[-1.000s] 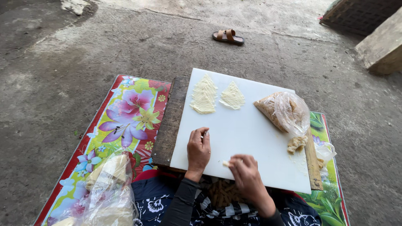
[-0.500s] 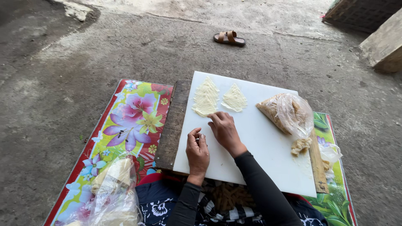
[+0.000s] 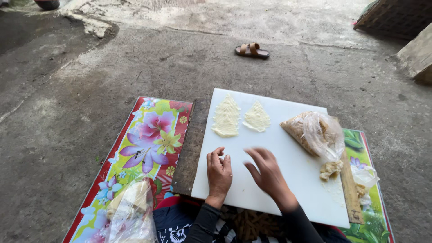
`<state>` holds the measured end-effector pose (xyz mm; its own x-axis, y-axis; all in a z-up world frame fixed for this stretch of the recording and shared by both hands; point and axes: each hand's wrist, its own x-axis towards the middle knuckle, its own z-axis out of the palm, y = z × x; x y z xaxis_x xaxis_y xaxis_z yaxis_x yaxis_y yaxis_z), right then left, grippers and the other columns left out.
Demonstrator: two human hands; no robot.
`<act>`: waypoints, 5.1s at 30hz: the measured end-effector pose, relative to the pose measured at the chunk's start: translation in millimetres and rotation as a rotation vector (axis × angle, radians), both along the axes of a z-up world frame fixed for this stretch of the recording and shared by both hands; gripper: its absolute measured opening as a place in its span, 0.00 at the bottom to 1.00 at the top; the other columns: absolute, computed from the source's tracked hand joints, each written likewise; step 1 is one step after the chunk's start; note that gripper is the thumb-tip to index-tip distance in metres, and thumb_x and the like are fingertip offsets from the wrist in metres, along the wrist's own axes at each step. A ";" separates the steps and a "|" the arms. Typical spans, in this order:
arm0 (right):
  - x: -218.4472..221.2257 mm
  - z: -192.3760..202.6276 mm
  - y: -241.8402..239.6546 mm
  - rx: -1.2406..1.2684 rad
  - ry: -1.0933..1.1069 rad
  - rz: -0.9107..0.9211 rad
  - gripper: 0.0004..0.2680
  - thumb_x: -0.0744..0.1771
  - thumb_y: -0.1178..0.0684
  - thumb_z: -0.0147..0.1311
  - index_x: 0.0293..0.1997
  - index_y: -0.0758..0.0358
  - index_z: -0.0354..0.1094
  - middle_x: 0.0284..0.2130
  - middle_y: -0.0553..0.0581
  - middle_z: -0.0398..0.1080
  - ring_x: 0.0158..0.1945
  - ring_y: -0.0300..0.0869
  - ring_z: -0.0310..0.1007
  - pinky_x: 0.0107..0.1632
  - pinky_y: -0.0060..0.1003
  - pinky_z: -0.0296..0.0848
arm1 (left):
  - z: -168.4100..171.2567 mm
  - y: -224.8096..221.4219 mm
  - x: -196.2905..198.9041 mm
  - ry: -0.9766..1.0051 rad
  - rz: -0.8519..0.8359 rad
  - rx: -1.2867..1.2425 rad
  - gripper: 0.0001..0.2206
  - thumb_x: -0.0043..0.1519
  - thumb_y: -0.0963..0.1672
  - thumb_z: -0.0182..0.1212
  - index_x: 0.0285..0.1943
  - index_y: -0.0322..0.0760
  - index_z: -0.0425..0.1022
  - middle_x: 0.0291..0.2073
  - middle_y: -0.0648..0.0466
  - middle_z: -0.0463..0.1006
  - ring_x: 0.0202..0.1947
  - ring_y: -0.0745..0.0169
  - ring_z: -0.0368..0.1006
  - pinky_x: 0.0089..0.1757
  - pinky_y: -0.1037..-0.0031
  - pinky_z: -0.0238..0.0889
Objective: The person folds thin dough triangles around a filling using a spoon and by hand.
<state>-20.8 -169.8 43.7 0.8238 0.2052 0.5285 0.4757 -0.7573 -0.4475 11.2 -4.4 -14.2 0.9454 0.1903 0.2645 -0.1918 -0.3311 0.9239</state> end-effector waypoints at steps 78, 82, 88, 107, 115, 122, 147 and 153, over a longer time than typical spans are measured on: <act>-124.3 -92.4 -160.7 -0.243 0.109 -1.085 0.16 0.70 0.42 0.55 0.62 0.55 0.72 0.53 0.59 0.75 0.58 0.54 0.71 0.61 0.51 0.64 | 5.9 36.6 -14.7 0.001 0.022 0.290 0.12 0.65 0.44 0.59 0.51 0.30 0.74 0.38 0.47 0.79 0.35 0.57 0.79 0.36 0.68 0.75; -122.9 -92.3 -162.4 -0.231 0.061 -1.077 0.15 0.71 0.43 0.54 0.62 0.56 0.71 0.51 0.59 0.76 0.56 0.55 0.73 0.60 0.50 0.66 | 7.5 36.0 -15.8 0.046 0.016 0.238 0.12 0.65 0.44 0.59 0.51 0.30 0.73 0.38 0.47 0.79 0.34 0.58 0.79 0.35 0.69 0.76; -124.3 -89.9 -161.0 -0.228 0.081 -1.067 0.14 0.70 0.44 0.56 0.61 0.55 0.72 0.49 0.59 0.77 0.54 0.55 0.73 0.57 0.49 0.69 | -0.3 39.8 -17.9 0.004 -0.003 0.177 0.11 0.64 0.42 0.59 0.52 0.29 0.73 0.43 0.44 0.77 0.36 0.56 0.80 0.37 0.69 0.77; -173.4 -88.4 -131.2 -0.379 -0.102 -0.463 0.21 0.61 0.43 0.59 0.60 0.50 0.68 0.59 0.55 0.66 0.63 0.47 0.64 0.66 0.47 0.53 | -31.4 77.8 -102.9 -0.534 -0.240 0.716 0.18 0.56 0.43 0.68 0.56 0.46 0.76 0.54 0.56 0.74 0.58 0.59 0.69 0.66 0.54 0.54; -162.9 -78.7 -116.0 -0.317 -0.110 -0.295 0.15 0.63 0.59 0.57 0.56 0.56 0.73 0.51 0.52 0.73 0.58 0.44 0.70 0.63 0.47 0.65 | -19.3 74.3 -93.9 -0.595 -0.288 0.762 0.17 0.58 0.42 0.65 0.58 0.47 0.76 0.52 0.56 0.74 0.54 0.58 0.70 0.61 0.58 0.59; -165.5 -87.9 -111.5 -0.293 -0.248 -0.266 0.13 0.64 0.61 0.56 0.54 0.60 0.73 0.50 0.52 0.73 0.56 0.44 0.70 0.67 0.52 0.65 | -9.7 79.3 -89.0 -0.607 -0.333 0.745 0.18 0.58 0.43 0.66 0.58 0.45 0.76 0.52 0.55 0.74 0.54 0.55 0.70 0.57 0.61 0.62; -203.1 -118.7 -113.2 -0.271 -0.183 -0.261 0.12 0.64 0.61 0.55 0.53 0.57 0.74 0.48 0.53 0.73 0.59 0.44 0.69 0.69 0.56 0.62 | 1.8 89.4 -105.1 -0.260 -0.221 0.437 0.12 0.61 0.40 0.64 0.53 0.39 0.76 0.47 0.50 0.73 0.48 0.55 0.75 0.47 0.66 0.73; -196.3 -135.5 -113.7 -0.265 -0.245 -0.307 0.12 0.63 0.58 0.60 0.51 0.56 0.74 0.48 0.54 0.73 0.58 0.45 0.69 0.68 0.54 0.63 | 27.1 87.0 -92.2 -0.295 -0.226 0.528 0.11 0.54 0.41 0.67 0.46 0.39 0.78 0.47 0.49 0.73 0.41 0.53 0.73 0.45 0.62 0.70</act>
